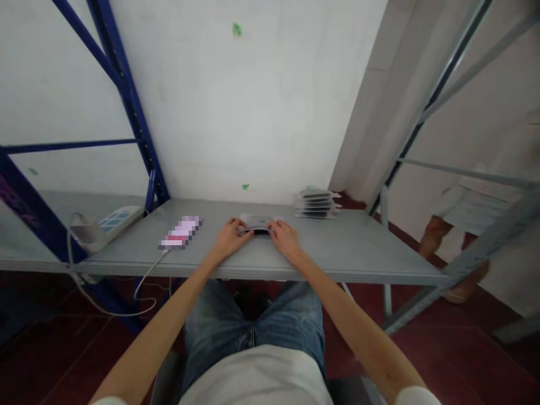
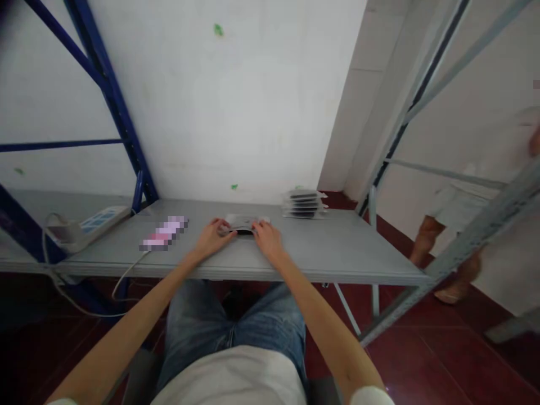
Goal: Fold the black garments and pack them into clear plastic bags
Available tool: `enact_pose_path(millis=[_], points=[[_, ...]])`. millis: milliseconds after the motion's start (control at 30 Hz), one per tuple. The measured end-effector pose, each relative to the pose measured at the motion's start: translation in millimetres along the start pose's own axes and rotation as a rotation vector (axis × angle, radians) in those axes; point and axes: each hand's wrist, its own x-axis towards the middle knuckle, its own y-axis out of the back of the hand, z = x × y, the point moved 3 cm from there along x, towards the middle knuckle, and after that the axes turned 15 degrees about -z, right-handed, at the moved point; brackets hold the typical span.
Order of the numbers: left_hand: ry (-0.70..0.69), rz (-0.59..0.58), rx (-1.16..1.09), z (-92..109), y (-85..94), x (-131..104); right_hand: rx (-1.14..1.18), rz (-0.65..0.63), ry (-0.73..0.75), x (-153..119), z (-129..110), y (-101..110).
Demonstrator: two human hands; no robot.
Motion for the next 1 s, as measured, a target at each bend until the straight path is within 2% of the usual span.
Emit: enact_pose_path(millis=[100,167,233,333,433,533,633,733,800,900,1000], points=[[0.104,0.065,-0.14,-14.0,9.7,-1.6,-0.007,0.058,0.011,-7.6,-2.7,4.8],[0.215,0.008,-0.176,-23.6,14.5,2.5,-0.038,0.109,0.073,-8.9,-13.4,7.9],[0.282,-0.102,-0.205,-29.4,16.3,10.2,-0.076,0.107,0.175,-4.2,-30.8,7.2],[0.301,-0.208,-0.245,-30.9,15.7,21.8,-0.109,0.014,0.3,11.2,-58.6,-0.7],[0.292,-0.248,-0.266,-29.5,13.6,26.5,-0.097,-0.06,0.312,26.0,-76.6,-8.7],[0.279,-0.259,-0.263,-29.9,13.1,25.1,-0.115,-0.084,0.292,34.5,-84.2,-12.2],[0.261,-0.236,-0.23,-31.5,15.1,23.7,-0.188,-0.064,0.343,38.8,-85.0,-12.4],[0.254,-0.181,-0.177,-31.6,17.1,25.6,-0.279,-0.046,0.403,39.0,-73.9,-10.3],[0.256,-0.148,-0.144,-29.7,16.6,28.8,-0.305,-0.048,0.398,35.1,-56.6,-6.8],[0.258,-0.12,-0.108,-25.0,14.0,35.8,-0.317,-0.054,0.355,20.8,-17.8,1.2],[0.268,-0.082,-0.078,-22.6,14.6,41.8,-0.337,-0.054,0.239,0.6,30.0,9.5]])
